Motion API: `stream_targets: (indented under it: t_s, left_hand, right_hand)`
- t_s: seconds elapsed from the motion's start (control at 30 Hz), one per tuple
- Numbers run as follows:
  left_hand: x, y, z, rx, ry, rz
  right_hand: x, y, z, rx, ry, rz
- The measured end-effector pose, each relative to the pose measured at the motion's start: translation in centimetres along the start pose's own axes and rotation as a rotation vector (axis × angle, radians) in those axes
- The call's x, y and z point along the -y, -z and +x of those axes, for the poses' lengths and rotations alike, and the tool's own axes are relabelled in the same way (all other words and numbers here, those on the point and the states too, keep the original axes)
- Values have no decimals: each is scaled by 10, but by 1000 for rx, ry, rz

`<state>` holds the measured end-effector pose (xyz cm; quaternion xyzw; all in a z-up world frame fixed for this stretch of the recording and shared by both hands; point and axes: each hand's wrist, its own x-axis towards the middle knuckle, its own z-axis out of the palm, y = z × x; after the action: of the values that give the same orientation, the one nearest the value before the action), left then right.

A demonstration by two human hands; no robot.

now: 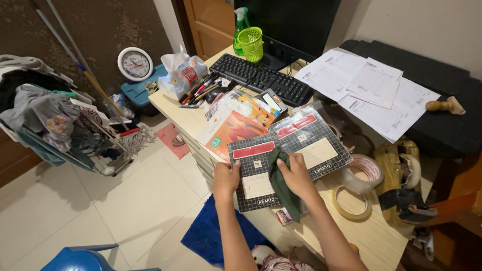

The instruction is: The person wipes the covers of several notebooks with a green cloth on a cluttered desk. They then pick up a notebook, flip through its pages, and continue wiping the cover before placing it back on the desk.

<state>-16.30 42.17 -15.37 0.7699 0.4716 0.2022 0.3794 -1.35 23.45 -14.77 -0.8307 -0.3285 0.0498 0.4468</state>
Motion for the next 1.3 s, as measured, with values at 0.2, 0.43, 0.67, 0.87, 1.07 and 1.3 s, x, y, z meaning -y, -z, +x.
stream_targets:
  t_s: [0.2,0.43,0.67,0.87,1.07,1.3]
  left_hand:
    - [-22,22,-4,141,-70,-267]
    - [-53,27,-24,470,-134,-956]
    - [-87,30,-32,455,-66,-1291]
    - [-124,23,-51,380,-195,-1495]
    - [-163,-5,-84,472,-254,-1690]
    - [-187,-55,-128,667,-213,-1667]
  right_hand:
    - [-6,-3,3,-24,6,30]
    - [-15,-8,7,-90,56,119]
    - [26,32,-5,-120,-124,691]
    - [40,75,-15,-281,-120,1180]
    - [68,106,-31,-421,277,491]
    - [125,133,-50,-425,704,26]
